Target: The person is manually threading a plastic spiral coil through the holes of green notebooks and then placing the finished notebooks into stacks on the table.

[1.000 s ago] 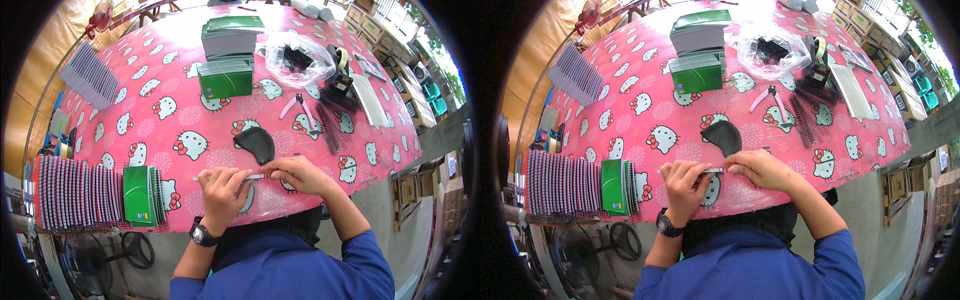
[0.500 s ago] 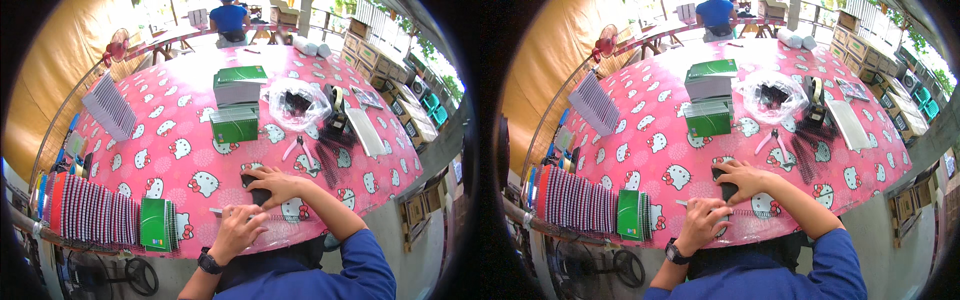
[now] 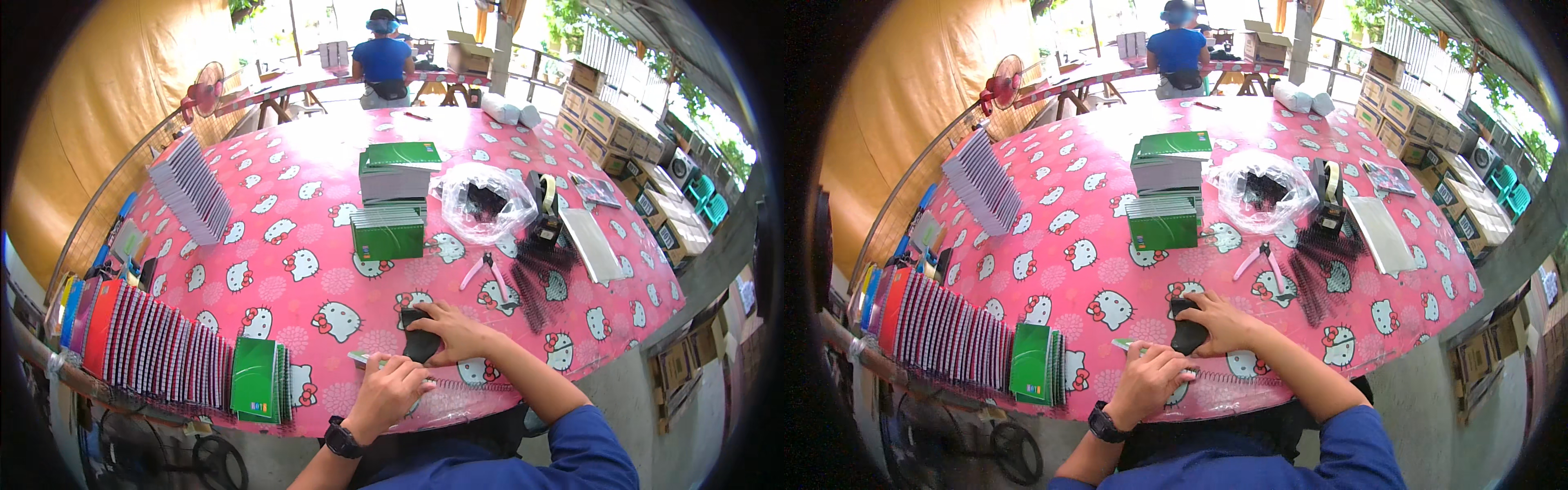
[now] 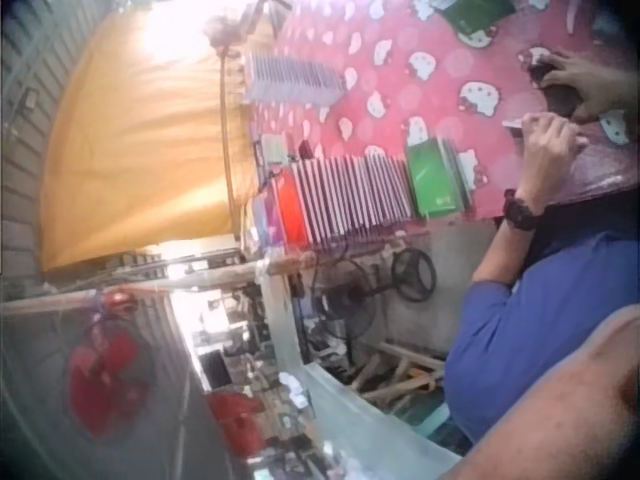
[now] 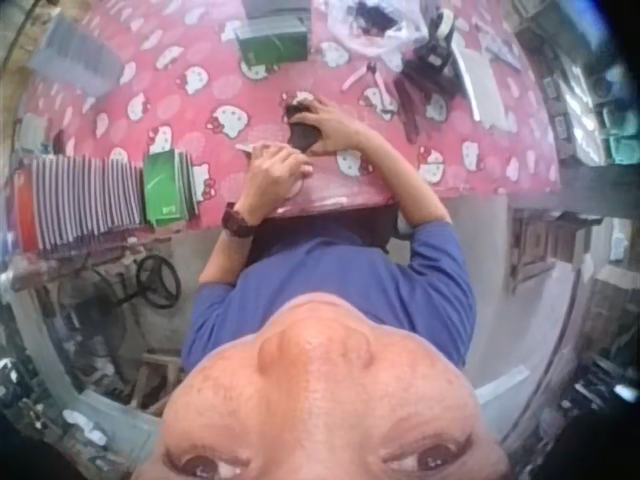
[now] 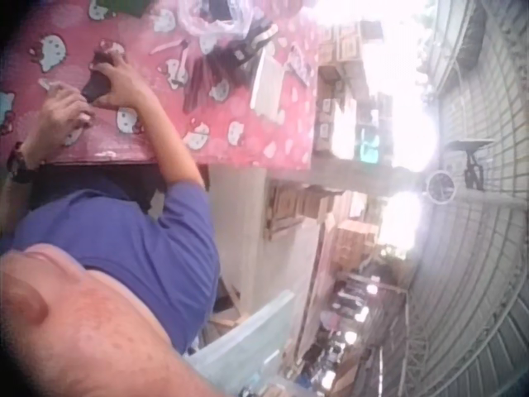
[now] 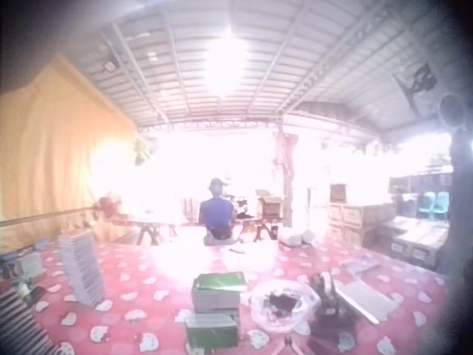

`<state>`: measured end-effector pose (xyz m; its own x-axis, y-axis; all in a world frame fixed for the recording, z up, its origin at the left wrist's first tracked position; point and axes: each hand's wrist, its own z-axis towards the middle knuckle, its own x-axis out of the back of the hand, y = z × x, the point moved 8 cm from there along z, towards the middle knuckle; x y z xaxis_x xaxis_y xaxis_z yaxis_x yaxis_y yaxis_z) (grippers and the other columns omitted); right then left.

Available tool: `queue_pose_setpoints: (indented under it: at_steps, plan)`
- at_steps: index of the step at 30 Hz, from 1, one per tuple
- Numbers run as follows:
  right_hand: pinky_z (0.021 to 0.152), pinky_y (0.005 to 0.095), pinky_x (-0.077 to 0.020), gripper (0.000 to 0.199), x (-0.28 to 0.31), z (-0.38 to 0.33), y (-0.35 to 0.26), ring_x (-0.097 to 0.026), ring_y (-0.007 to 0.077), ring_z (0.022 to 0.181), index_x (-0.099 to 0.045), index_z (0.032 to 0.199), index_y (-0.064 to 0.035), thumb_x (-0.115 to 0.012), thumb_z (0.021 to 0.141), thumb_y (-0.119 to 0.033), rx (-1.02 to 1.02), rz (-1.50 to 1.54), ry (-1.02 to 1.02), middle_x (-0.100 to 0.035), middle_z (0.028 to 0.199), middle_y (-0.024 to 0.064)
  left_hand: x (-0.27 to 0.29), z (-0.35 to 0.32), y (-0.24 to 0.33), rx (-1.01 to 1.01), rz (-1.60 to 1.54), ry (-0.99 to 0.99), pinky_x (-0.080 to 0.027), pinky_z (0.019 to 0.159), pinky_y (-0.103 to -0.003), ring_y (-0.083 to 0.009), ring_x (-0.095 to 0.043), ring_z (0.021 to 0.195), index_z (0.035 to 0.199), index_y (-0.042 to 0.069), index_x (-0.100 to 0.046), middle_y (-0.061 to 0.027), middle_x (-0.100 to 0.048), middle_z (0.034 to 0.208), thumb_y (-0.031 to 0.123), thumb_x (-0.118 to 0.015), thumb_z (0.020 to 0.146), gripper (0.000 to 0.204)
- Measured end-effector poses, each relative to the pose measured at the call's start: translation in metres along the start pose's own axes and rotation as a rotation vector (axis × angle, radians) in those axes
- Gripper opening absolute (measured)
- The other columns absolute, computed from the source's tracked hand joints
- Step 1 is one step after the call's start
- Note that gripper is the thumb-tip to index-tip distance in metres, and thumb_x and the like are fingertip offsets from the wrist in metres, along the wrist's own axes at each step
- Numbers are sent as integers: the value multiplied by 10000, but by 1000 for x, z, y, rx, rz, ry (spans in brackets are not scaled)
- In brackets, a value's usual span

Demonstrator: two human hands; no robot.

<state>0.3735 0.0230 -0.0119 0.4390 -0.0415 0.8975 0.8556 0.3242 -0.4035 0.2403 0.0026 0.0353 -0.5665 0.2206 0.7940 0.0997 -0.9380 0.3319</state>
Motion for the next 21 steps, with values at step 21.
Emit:
queue_pose_setpoints:
  at_steps: [21]
  plan:
    - [939,393,-399,557,41,-51,-14,-569,301,1034,-671,1053,-36,-667,745,-499,-246,740,80,-636,1067,153,14,-17,-34,184,-39,134,-203,1025,-526,-187,-577,858,794,138,-624,6,-584,765,250,-799,607,280]
